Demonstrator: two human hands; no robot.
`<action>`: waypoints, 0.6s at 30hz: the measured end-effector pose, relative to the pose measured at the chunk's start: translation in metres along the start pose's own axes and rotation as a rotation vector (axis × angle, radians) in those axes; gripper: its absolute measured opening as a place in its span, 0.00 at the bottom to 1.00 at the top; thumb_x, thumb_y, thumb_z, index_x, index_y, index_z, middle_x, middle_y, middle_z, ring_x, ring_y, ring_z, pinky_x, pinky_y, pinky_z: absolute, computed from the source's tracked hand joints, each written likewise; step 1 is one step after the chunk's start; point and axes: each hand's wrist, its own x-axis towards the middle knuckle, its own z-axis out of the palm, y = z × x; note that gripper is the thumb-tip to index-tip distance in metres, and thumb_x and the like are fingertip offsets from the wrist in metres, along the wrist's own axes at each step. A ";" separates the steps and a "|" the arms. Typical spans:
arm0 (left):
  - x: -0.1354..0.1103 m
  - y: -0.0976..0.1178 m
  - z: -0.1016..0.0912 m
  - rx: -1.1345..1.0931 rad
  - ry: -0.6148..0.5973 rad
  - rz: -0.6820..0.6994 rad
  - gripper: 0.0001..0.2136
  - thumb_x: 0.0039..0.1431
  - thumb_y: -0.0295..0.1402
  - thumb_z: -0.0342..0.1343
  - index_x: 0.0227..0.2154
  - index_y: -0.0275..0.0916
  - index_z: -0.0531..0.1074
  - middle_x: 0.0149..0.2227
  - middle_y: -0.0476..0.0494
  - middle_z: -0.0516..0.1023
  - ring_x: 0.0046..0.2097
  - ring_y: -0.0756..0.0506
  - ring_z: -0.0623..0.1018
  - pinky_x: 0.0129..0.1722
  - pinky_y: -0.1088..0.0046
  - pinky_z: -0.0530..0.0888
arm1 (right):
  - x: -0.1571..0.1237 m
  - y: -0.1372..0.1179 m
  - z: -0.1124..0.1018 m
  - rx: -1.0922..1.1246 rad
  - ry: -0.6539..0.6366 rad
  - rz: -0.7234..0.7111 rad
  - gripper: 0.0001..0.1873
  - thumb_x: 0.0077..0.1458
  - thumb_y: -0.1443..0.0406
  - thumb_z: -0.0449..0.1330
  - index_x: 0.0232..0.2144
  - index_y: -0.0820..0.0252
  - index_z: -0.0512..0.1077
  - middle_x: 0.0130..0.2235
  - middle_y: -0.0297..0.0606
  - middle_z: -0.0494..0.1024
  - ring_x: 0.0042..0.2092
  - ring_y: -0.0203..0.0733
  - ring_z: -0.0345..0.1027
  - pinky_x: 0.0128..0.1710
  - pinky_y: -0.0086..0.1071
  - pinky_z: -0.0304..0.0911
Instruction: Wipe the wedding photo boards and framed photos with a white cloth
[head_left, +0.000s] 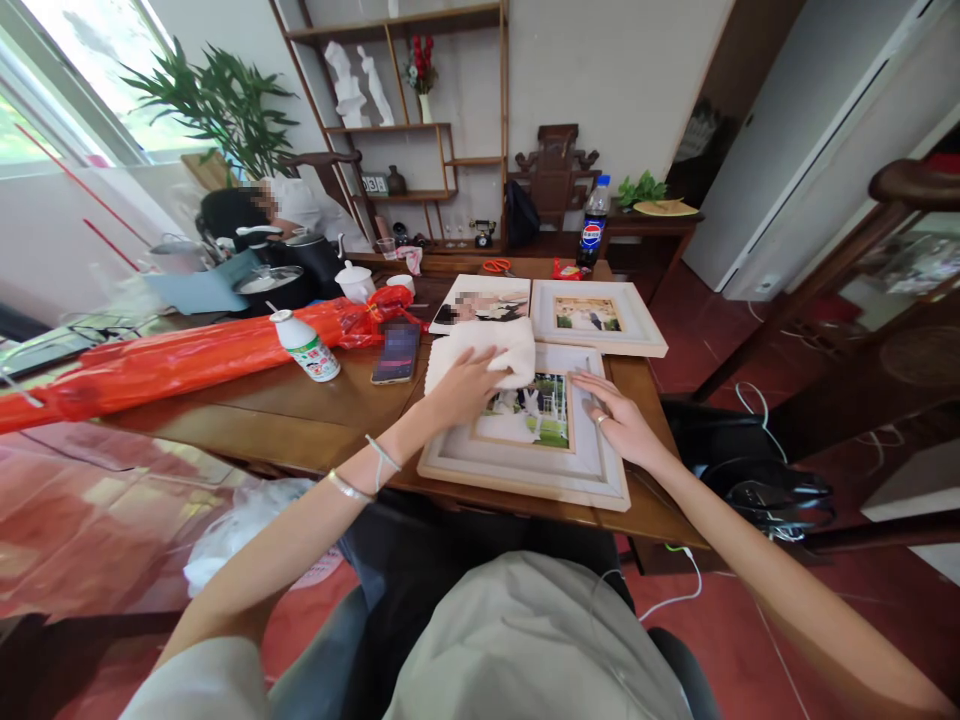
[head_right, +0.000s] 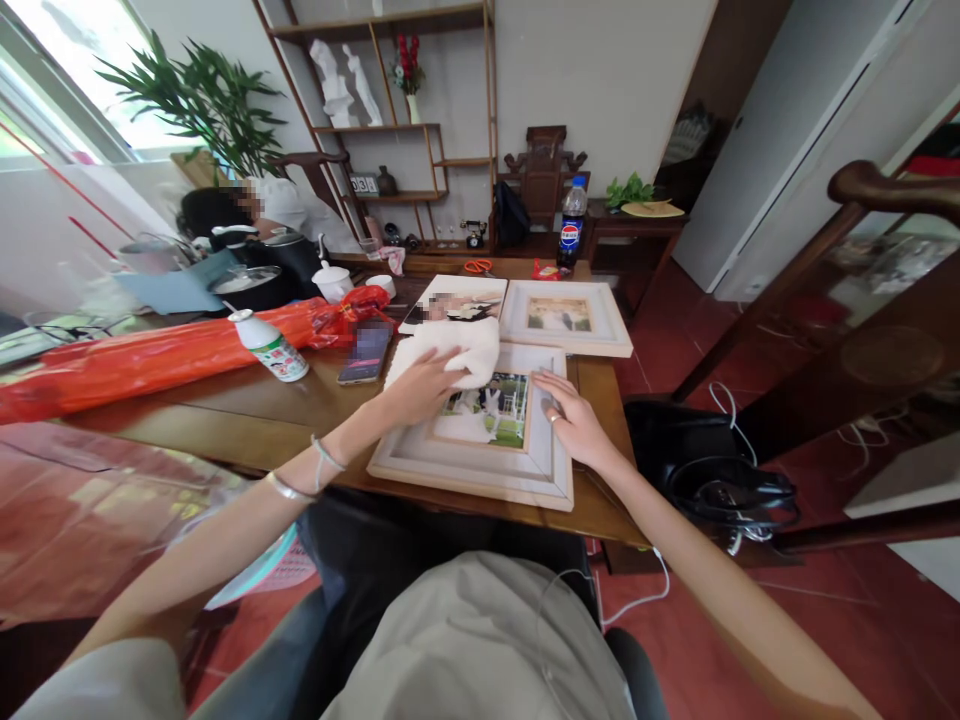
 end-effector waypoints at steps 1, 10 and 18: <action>-0.009 0.009 -0.004 -0.018 -0.025 0.018 0.16 0.66 0.26 0.44 0.54 0.38 0.66 0.61 0.36 0.64 0.66 0.40 0.58 0.62 0.53 0.58 | 0.000 0.000 0.000 0.000 0.000 0.001 0.29 0.50 0.74 0.51 0.53 0.49 0.70 0.58 0.34 0.70 0.63 0.45 0.57 0.65 0.51 0.49; -0.107 0.086 -0.047 -0.177 -0.126 0.166 0.13 0.65 0.31 0.48 0.51 0.45 0.68 0.64 0.43 0.60 0.66 0.40 0.58 0.62 0.55 0.60 | 0.001 0.000 0.001 -0.001 -0.014 0.016 0.29 0.49 0.74 0.52 0.53 0.49 0.70 0.58 0.34 0.70 0.63 0.45 0.56 0.65 0.51 0.49; -0.050 0.052 -0.008 0.002 -0.024 0.069 0.17 0.63 0.28 0.49 0.54 0.39 0.66 0.65 0.36 0.56 0.66 0.38 0.55 0.63 0.53 0.57 | 0.001 0.006 0.001 -0.019 -0.013 -0.040 0.29 0.50 0.73 0.51 0.54 0.50 0.69 0.59 0.35 0.70 0.63 0.45 0.57 0.65 0.51 0.49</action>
